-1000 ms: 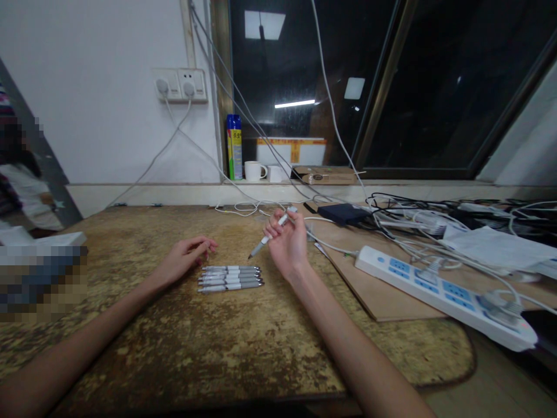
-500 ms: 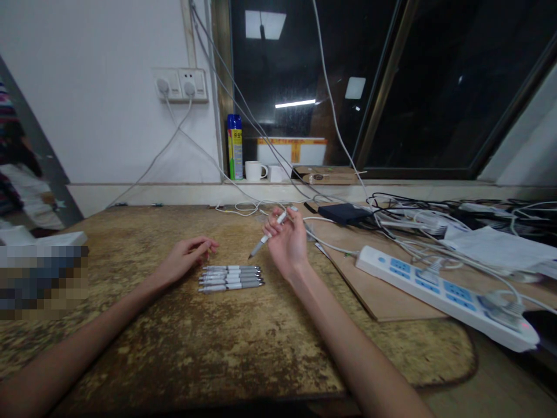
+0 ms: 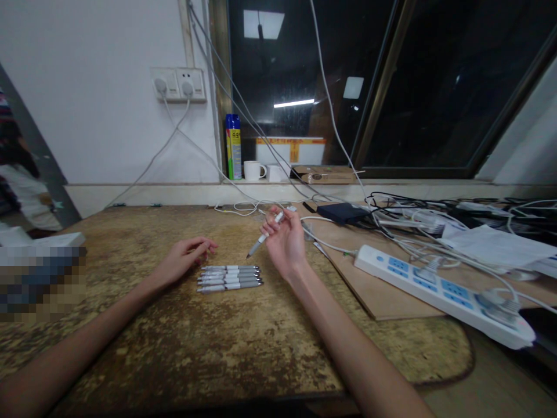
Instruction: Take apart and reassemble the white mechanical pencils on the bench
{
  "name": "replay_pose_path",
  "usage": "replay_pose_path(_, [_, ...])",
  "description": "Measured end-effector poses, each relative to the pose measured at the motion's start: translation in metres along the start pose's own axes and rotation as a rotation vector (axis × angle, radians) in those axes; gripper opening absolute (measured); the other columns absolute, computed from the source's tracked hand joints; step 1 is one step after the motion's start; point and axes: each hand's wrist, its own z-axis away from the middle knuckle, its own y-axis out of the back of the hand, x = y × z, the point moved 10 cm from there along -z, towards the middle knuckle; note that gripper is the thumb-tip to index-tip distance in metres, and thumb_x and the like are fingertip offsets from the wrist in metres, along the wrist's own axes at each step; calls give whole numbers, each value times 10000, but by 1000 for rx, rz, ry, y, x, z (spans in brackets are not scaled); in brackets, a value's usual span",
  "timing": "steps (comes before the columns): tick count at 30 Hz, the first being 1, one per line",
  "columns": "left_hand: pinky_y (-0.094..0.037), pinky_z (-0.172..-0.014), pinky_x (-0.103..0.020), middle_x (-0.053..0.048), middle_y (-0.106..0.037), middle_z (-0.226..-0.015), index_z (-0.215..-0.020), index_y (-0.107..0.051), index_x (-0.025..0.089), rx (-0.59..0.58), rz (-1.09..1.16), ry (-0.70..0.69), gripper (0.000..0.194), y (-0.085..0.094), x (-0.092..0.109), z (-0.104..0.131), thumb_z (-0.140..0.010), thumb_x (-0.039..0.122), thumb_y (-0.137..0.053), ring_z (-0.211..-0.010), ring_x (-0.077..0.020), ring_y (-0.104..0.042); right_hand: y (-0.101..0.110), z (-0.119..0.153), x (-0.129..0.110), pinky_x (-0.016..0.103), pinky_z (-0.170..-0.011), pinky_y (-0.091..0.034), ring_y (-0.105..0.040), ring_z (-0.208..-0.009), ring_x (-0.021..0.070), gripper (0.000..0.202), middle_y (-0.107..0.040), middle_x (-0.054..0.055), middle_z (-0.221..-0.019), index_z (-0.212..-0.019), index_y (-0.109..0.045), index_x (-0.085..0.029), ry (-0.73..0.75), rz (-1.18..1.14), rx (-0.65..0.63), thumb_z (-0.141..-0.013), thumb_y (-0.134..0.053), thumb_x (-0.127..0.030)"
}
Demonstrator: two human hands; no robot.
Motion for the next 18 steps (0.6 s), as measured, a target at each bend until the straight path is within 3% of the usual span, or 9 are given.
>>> replay_pose_path(11, [-480,-677,-285,-81,-749,-994,-1077,-742,170,6,2,6,449,0,-1,-1,-969,534,-503,-766,-203,-632,0,1,-2,237,-543,-394,-319,-534,128,257,-301,-48,-613,-817,-573,-213,0,-5,20,-986,-445,-357])
replay_pose_path(18, [-483,-684,-288,-81,-748,-988,-1056,-745,171,2,-8,-4,433,0,4,0,-968,522,-507,-802,-211,-646,1,-1,-3,238,-540,-388,-313,-528,127,200,-313,-48,-610,-812,-565,-218,20,17,19,-963,-467,-305])
